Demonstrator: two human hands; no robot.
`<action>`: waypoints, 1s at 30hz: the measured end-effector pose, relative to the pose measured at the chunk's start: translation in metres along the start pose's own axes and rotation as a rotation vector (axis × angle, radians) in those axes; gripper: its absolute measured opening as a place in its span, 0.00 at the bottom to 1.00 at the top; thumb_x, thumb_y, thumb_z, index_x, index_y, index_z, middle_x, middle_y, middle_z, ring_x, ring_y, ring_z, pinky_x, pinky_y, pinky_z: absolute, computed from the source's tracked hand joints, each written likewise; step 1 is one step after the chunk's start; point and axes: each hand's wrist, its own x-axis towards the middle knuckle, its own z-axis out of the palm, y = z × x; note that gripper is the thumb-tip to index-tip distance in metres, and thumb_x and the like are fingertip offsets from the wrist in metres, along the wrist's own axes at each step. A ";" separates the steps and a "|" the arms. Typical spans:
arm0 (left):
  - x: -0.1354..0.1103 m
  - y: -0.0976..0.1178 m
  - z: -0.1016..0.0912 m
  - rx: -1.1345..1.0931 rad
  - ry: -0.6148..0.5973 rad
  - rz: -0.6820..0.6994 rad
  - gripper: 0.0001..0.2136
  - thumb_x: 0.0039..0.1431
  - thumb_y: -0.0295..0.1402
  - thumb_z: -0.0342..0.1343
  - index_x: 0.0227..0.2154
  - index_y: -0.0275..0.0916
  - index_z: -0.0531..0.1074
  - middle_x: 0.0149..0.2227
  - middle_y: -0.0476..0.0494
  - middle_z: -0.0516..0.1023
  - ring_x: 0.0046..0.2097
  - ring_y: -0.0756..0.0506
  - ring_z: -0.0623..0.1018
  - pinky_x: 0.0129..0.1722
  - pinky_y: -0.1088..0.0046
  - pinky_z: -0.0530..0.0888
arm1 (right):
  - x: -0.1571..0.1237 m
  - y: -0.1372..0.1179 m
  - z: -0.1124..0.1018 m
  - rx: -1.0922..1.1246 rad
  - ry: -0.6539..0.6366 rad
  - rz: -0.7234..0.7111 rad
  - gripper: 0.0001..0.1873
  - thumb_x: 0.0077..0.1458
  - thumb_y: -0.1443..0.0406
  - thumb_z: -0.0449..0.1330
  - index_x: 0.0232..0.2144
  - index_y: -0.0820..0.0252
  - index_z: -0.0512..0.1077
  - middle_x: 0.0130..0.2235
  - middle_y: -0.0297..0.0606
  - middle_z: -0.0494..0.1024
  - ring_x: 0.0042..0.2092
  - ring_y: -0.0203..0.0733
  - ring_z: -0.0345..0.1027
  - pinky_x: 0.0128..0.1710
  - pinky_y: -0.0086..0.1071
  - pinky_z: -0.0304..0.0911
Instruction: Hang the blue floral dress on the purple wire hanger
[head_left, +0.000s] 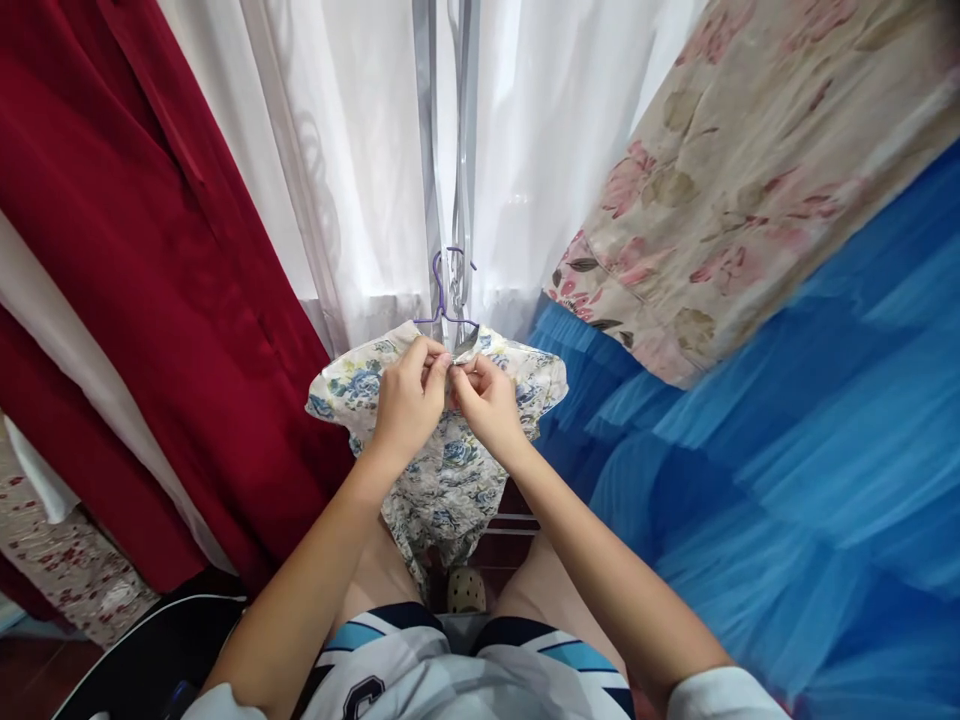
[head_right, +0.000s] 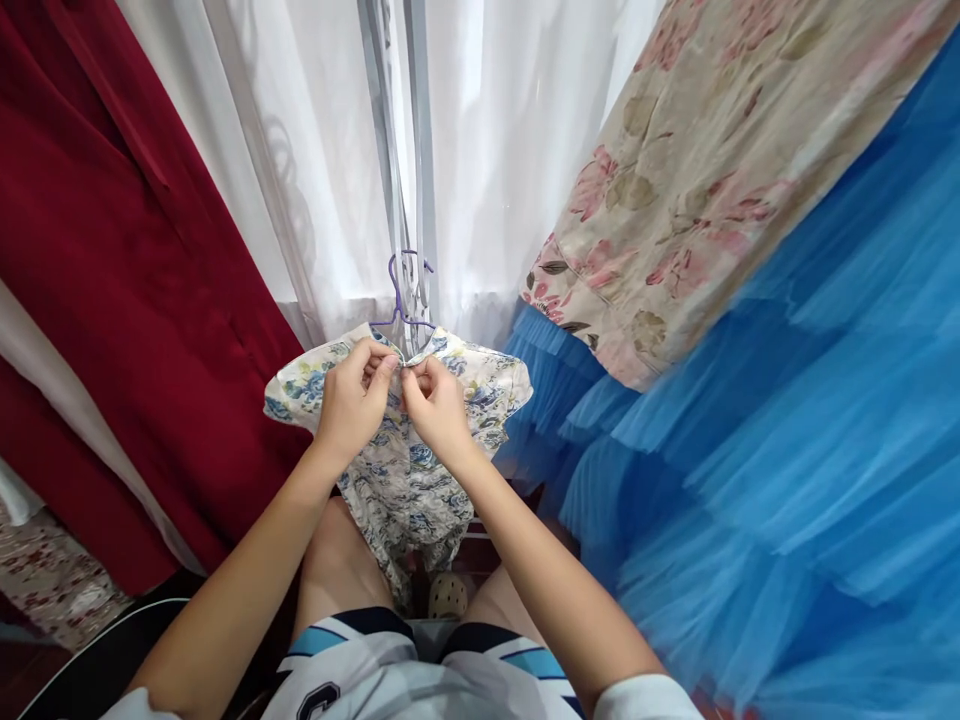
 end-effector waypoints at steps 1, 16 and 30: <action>0.002 0.003 0.000 0.001 0.047 0.008 0.07 0.67 0.34 0.51 0.36 0.39 0.70 0.32 0.48 0.75 0.34 0.49 0.75 0.36 0.74 0.69 | -0.001 0.005 0.001 -0.049 0.014 -0.011 0.10 0.60 0.59 0.56 0.28 0.56 0.64 0.19 0.29 0.69 0.20 0.35 0.63 0.23 0.28 0.56; -0.031 -0.165 -0.070 -0.570 0.720 -0.802 0.11 0.58 0.38 0.54 0.27 0.38 0.61 0.24 0.55 0.63 0.26 0.54 0.69 0.30 0.79 0.68 | -0.079 0.037 -0.039 -0.558 -0.252 0.033 0.07 0.58 0.65 0.54 0.27 0.56 0.62 0.21 0.28 0.66 0.24 0.35 0.59 0.27 0.29 0.51; -0.145 -0.071 0.061 -0.887 -0.262 -0.821 0.14 0.53 0.41 0.64 0.26 0.37 0.69 0.28 0.47 0.72 0.34 0.46 0.72 0.40 0.70 0.70 | -0.116 0.104 -0.080 -0.713 -0.395 0.363 0.06 0.51 0.67 0.56 0.23 0.59 0.67 0.24 0.36 0.76 0.28 0.41 0.69 0.30 0.30 0.59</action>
